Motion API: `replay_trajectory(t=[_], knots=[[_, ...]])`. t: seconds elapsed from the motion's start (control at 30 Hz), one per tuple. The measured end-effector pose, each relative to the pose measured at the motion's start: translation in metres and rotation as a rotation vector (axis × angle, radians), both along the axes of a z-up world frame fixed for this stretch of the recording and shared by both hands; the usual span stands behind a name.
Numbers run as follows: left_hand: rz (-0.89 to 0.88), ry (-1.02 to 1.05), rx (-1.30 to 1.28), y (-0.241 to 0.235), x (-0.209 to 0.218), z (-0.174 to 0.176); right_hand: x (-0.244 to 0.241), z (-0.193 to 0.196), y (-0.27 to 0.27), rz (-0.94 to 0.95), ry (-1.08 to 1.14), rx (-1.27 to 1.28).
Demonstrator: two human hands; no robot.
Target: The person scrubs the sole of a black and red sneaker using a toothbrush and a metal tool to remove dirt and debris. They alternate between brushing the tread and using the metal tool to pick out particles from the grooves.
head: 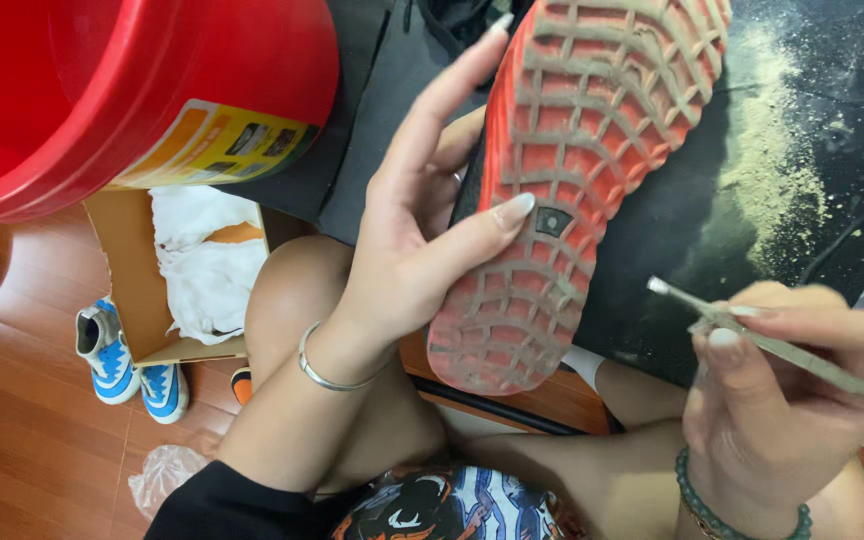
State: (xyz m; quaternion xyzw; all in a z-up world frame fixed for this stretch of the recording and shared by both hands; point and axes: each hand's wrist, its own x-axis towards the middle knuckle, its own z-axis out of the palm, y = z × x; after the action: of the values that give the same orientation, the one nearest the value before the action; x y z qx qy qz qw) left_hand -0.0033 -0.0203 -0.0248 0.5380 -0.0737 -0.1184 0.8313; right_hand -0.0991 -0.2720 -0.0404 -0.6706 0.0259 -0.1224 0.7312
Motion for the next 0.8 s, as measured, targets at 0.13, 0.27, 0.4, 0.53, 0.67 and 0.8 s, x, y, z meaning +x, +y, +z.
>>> replay_trajectory(t=[0.13, 0.27, 0.4, 0.53, 0.67, 0.8], knots=[[-0.041, -0.108, 0.134, -0.002, -0.002, 0.0, 0.009, 0.001, 0.017, -0.042, 0.032, 0.093], [-0.06, -0.089, 0.201, -0.004, -0.005, 0.004, 0.02, 0.009, 0.033, -0.081, 0.082, -0.034], [-0.056, -0.088, 0.248, -0.007, -0.003, 0.006, 0.021, 0.011, 0.042, -0.043, 0.057, -0.199], [-0.052, -0.116, 0.291, -0.009, -0.003, 0.01, 0.028, 0.008, 0.043, -0.011, -0.026, -0.358], [-0.043, -0.16, 0.39, -0.011, -0.002, 0.011, 0.037, 0.009, 0.048, -0.058, -0.01, -0.333], [-0.039, -0.215, 0.461, -0.011, -0.001, 0.012, 0.049, 0.015, 0.053, -0.096, -0.006, -0.345]])
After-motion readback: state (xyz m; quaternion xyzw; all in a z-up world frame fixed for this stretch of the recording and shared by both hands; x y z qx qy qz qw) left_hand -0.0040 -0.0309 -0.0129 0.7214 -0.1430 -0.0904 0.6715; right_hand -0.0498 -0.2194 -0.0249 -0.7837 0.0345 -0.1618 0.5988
